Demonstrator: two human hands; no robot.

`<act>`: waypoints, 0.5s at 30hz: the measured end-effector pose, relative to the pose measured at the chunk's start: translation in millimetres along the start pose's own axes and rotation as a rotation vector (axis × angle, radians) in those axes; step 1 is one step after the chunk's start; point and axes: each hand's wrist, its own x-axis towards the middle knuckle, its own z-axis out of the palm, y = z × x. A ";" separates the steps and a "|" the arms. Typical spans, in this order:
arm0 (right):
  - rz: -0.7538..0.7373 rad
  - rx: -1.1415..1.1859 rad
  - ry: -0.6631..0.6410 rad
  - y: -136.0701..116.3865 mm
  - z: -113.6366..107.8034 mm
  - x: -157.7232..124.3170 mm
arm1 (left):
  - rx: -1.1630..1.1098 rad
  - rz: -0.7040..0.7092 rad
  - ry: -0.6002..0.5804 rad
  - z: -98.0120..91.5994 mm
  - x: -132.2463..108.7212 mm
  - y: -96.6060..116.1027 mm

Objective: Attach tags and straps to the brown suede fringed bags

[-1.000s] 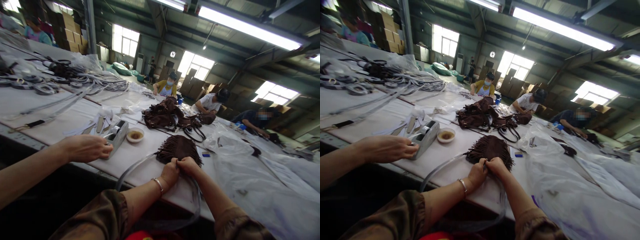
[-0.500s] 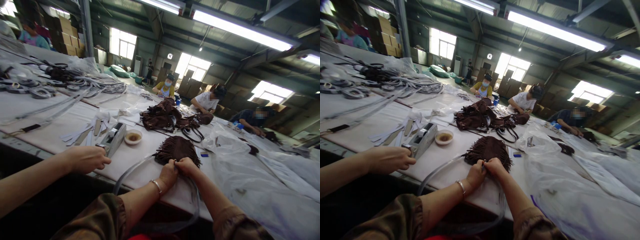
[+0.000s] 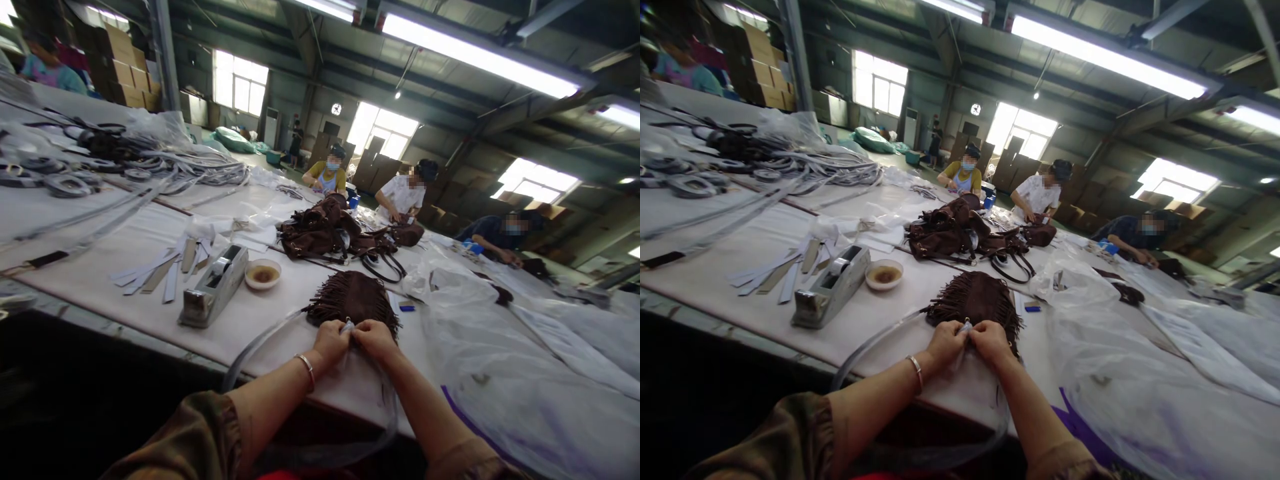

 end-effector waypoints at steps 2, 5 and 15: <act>-0.001 0.006 0.041 1.7 3.8 1.5 | -0.062 -0.016 -0.025 -2.3 2.2 -1.6; 0.017 0.033 0.088 4.5 8.9 2.0 | -0.158 -0.063 -0.080 -4.4 4.6 -4.7; 0.133 0.336 0.022 15.5 26.2 -10.5 | -0.713 -0.310 -0.290 -15.6 10.0 -4.9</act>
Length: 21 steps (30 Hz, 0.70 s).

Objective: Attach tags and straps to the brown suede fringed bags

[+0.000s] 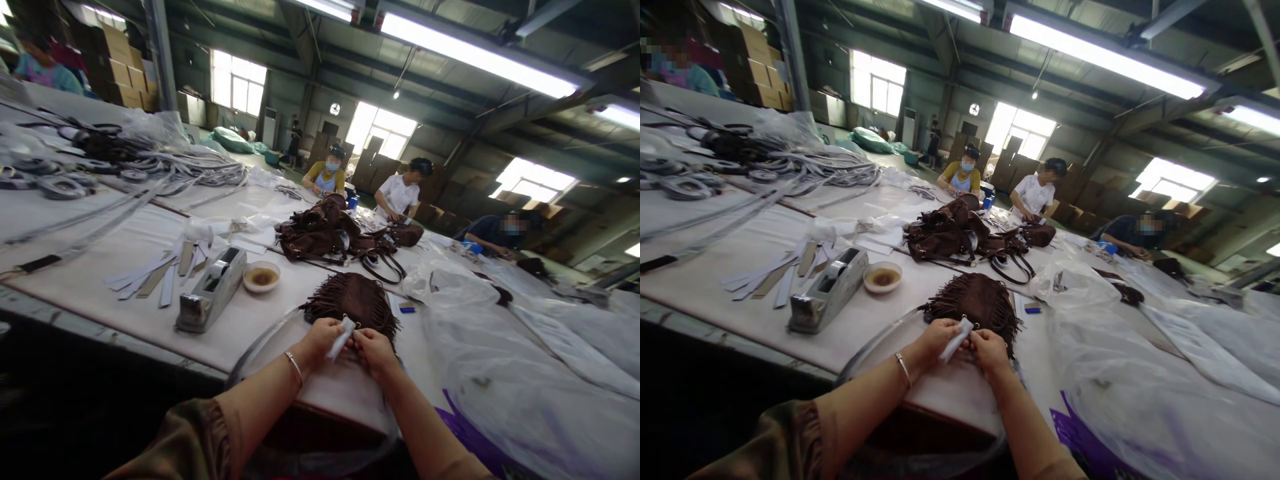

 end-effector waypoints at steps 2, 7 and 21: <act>0.017 0.024 0.012 3.7 1.3 1.0 | -0.029 -0.019 -0.012 -1.1 0.0 0.3; 0.018 0.072 0.064 6.6 -3.2 -0.6 | -0.036 0.000 0.009 2.0 -1.0 -1.1; 0.193 0.636 -0.112 -0.6 22.9 -12.5 | -0.085 -0.257 0.033 3.9 -48.9 7.3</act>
